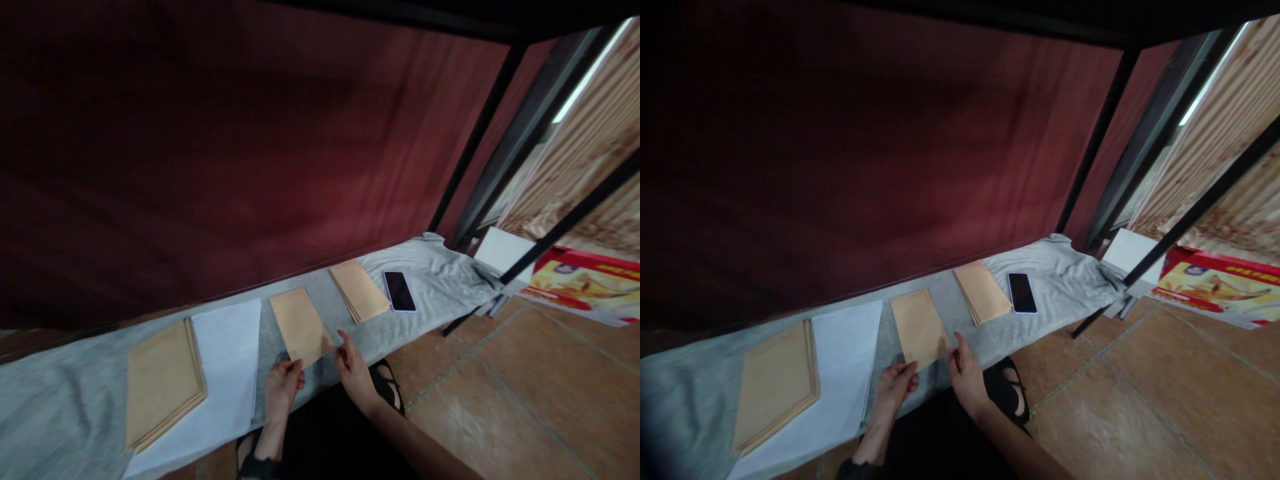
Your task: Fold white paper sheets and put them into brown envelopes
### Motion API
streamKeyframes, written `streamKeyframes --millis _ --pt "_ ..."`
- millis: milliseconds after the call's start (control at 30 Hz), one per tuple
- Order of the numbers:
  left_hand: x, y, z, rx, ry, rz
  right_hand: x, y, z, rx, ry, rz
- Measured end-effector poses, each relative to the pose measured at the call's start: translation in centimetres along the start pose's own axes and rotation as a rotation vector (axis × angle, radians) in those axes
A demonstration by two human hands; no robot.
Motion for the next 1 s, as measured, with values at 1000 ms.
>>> streamKeyframes --millis 1000 --pt "-8.4 -5.0 14.5 -0.025 -0.868 1.07 2.6 -1.5 -1.5 0.266 0.511 -0.687"
Point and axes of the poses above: each hand's wrist, its own z-axis towards the middle knuckle, its own y-axis out of the back of the hand, x = y × z, the point moved 5 cm from there along z, towards the middle knuckle, and after that the axes turned 1 degree about y, right-handed, at the moved point
